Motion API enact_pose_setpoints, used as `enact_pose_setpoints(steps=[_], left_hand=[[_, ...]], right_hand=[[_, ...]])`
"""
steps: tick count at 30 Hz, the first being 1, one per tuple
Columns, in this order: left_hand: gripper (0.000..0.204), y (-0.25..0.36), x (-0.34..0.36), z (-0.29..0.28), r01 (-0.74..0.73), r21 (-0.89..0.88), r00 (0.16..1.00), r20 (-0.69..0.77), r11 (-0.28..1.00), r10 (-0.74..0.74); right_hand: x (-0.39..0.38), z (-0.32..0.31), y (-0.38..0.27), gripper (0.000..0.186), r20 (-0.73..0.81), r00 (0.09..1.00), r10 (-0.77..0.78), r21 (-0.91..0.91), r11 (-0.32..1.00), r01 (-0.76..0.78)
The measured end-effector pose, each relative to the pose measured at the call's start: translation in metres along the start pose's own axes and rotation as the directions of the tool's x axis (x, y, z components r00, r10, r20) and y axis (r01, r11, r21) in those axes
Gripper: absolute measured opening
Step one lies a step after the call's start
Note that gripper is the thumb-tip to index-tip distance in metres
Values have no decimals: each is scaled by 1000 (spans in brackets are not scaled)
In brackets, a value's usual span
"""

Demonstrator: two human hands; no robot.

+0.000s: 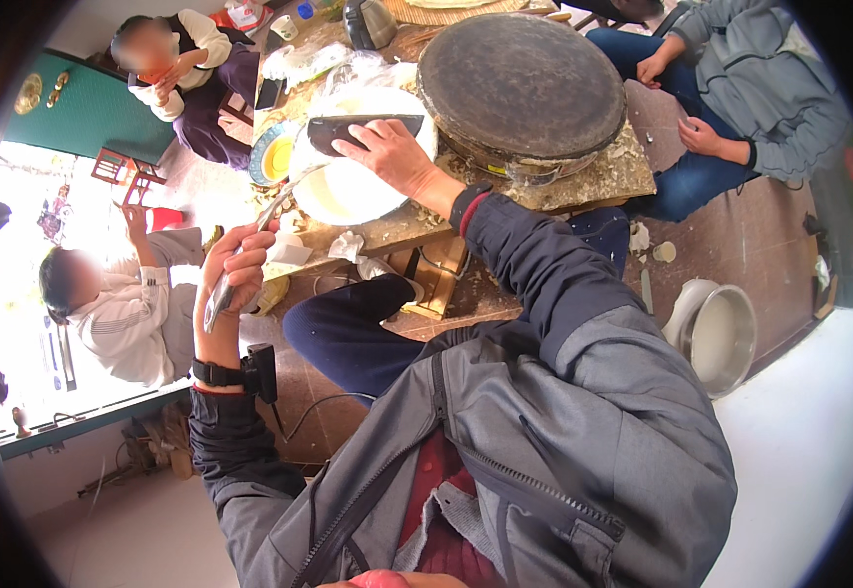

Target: The person pours batter onto a hot griddle, spreads it into a thin circle, cooks it, then flips and removes the crepe. The process repeats with a second crepe being prepared and cooked in the same manner.

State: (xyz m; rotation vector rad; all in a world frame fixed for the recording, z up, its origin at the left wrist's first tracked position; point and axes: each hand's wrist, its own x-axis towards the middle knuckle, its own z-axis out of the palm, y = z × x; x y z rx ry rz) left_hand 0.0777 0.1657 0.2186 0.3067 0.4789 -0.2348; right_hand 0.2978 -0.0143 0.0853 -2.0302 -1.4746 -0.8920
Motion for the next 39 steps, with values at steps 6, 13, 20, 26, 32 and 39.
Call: enact_pose_setpoints(steps=[6,13,20,26,32,39], left_hand=[[27,0,4,-4,-29,-48,997,-70,998,26],[25,3,3,-12,-49,-34,993,-109,998,46],[28,5,-4,-7,-92,92,989,-109,991,102],[23,5,-6,2,-85,163,989,-109,983,103],[30,6,-6,-1,13,91,999,-42,996,-10],[30,5,-18,2,-35,183,995,-89,983,52]], right_hand=[[-29,-2,-17,40,9,998,58,-26,998,-57],[-56,-12,-24,41,54,989,139,34,989,-141],[-62,-12,-22,47,140,818,558,430,710,-558],[-28,13,-14,41,660,151,736,667,-481,-569],[4,25,-11,29,877,33,479,451,-799,-397],[9,24,-1,33,802,137,581,587,-724,-363]])
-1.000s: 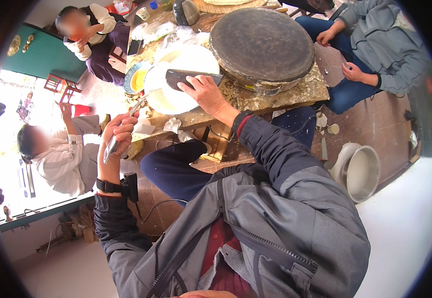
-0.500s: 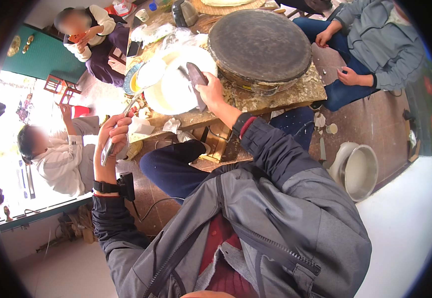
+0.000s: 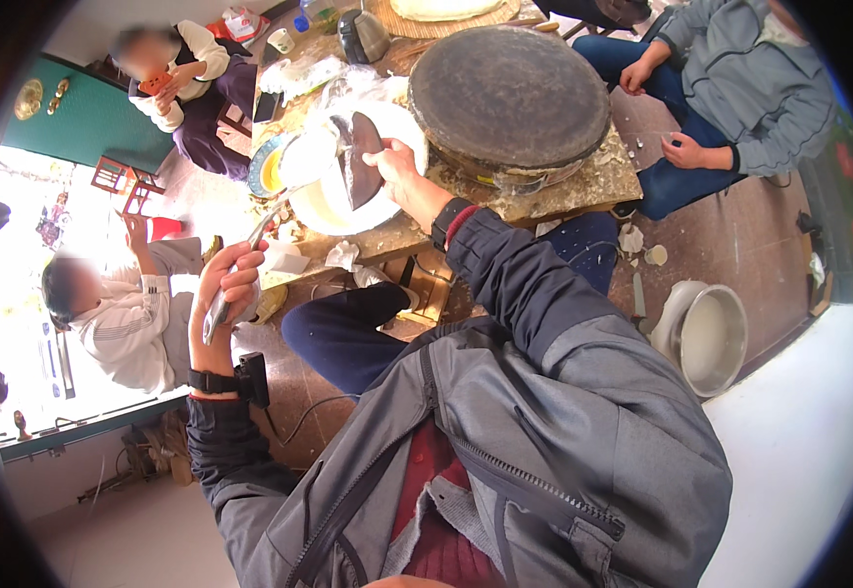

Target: The person pours batter onto a hot griddle, spreads it into a thin circle, cooks it, then flips and removes the crepe. The process repeats with a second crepe being prepared and cooked in the same manner.

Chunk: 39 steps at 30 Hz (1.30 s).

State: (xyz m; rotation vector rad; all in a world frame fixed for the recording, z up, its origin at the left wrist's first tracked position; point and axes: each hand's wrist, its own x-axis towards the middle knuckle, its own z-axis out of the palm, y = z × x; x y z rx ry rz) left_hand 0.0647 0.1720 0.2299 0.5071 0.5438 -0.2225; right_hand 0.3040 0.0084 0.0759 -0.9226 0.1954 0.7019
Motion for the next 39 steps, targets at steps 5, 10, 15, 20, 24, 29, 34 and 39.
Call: enact_pose_setpoints(steps=[5,10,15,20,24,29,34,39], left_hand=[[29,0,1,7,-11,69,997,-79,998,17],[29,-2,8,21,21,104,998,-53,994,-15],[26,-4,35,59,88,240,996,-1,967,-91],[23,-10,85,112,162,402,972,93,901,-216],[27,-22,135,154,268,408,930,127,872,-345],[21,-45,194,198,326,529,874,147,784,-463],[17,-61,234,227,338,624,853,115,705,-510],[16,-71,258,246,275,750,866,78,602,-494]], right_hand=[[-4,-1,-7,34,-14,1000,27,-50,998,-28],[-18,-11,-23,32,-37,999,-2,-81,997,-1],[-40,-43,-66,32,-93,981,-171,-120,980,160],[-62,-97,-116,35,-154,908,-390,-132,919,372],[-66,-138,-146,26,-343,785,-516,-132,854,503],[-69,-191,-171,22,-475,694,-542,-93,815,572],[-62,-233,-181,25,-570,612,-548,-247,825,508],[-56,-253,-185,25,-649,544,-532,-322,840,437]])
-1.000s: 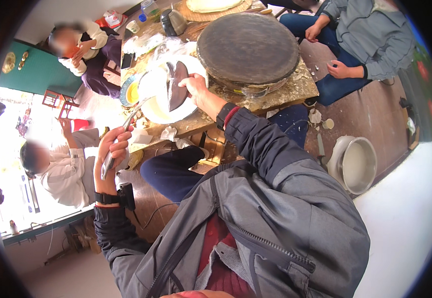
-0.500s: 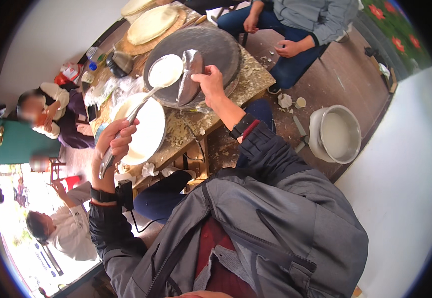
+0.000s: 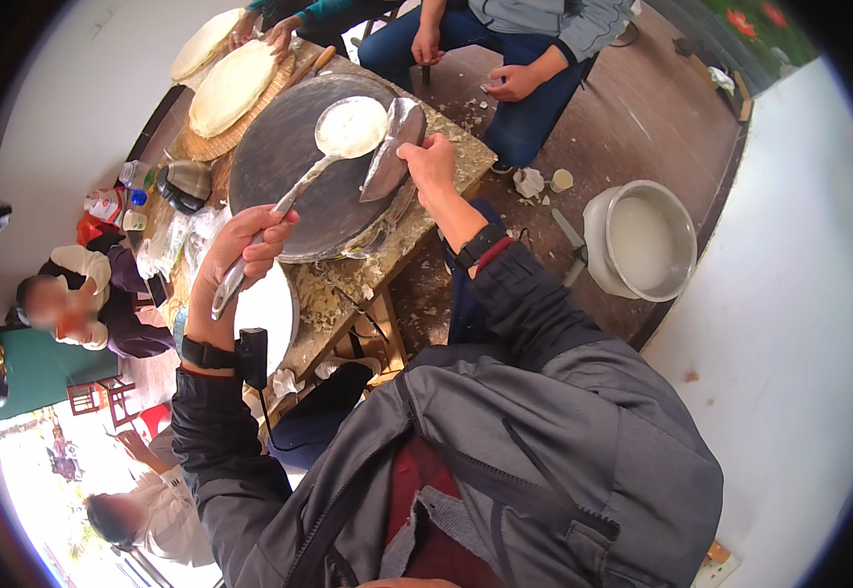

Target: The person pours batter onto a hot griddle, spreads it into a thin circle, cooks it, then flips and removes the crepe. The process repeats with a second crepe being prepared and cooked in the same manner.

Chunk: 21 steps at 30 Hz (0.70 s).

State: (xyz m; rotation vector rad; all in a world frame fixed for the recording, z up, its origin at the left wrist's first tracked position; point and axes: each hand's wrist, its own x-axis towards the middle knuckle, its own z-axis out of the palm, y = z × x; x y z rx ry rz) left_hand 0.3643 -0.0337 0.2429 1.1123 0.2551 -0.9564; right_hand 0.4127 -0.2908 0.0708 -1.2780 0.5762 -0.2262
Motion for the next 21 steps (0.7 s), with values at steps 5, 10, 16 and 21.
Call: enact_pose_setpoints(steps=[5,10,16,21], left_hand=[[19,7,18,6,-16,123,997,-75,992,26],[16,14,30,8,2,262,996,-83,965,20],[17,19,33,14,-17,372,983,-164,928,83],[17,25,38,15,-9,440,979,-177,898,96]], right_hand=[[8,-3,-2,28,-38,998,-56,-148,988,50],[15,-9,-1,34,-22,977,-213,-438,880,182],[11,-15,-7,35,76,976,-204,-571,794,210],[-1,-4,-19,31,71,996,-47,-274,959,65]])
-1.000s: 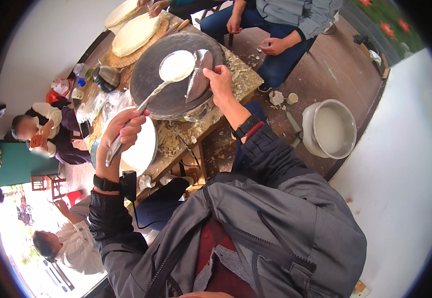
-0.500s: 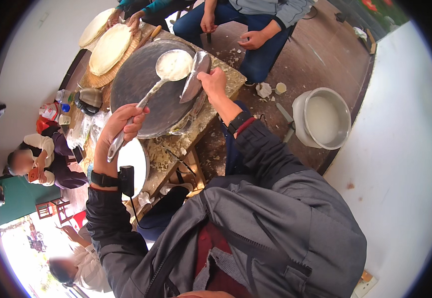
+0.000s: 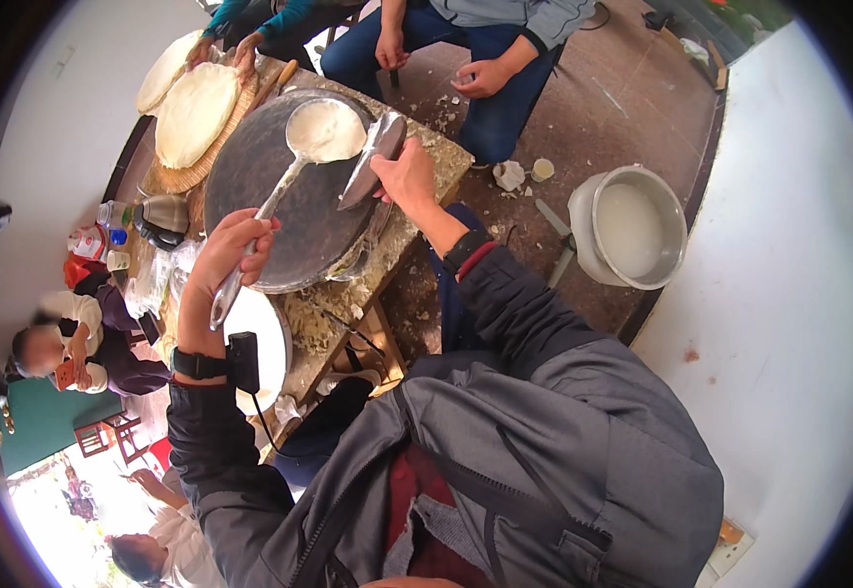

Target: The person pours batter onto a hot griddle, spreads it into a thin circle, cooks it, then flips and removes the crepe. The process repeats with a second crepe being prepared and cooked in the same manner.

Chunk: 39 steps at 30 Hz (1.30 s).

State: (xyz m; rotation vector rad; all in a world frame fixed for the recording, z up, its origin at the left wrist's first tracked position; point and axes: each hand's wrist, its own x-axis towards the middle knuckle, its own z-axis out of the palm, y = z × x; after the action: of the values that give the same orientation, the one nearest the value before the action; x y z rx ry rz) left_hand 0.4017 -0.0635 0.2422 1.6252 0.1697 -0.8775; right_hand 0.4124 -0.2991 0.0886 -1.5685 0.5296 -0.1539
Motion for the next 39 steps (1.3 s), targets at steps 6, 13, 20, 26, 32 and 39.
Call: enact_pose_setpoints(steps=[6,13,20,26,32,39], left_hand=[[14,4,8,-1,1,119,1000,-26,993,2],[12,6,17,-3,-36,192,996,-71,981,50],[12,6,23,-9,-70,210,994,-69,975,86],[15,6,25,-22,-101,228,989,-84,968,123],[16,3,29,-30,-135,226,984,-87,965,158],[15,6,27,-39,-138,221,980,-112,966,165]], right_hand=[[10,11,-14,35,19,1000,11,49,999,-11],[23,10,-19,35,53,999,-2,30,1000,0],[35,25,-30,34,101,993,-62,56,997,57],[36,19,-41,35,135,986,-95,-92,990,108],[55,41,-51,40,105,986,-127,-220,964,148],[66,36,-40,39,168,983,-67,-236,966,106]])
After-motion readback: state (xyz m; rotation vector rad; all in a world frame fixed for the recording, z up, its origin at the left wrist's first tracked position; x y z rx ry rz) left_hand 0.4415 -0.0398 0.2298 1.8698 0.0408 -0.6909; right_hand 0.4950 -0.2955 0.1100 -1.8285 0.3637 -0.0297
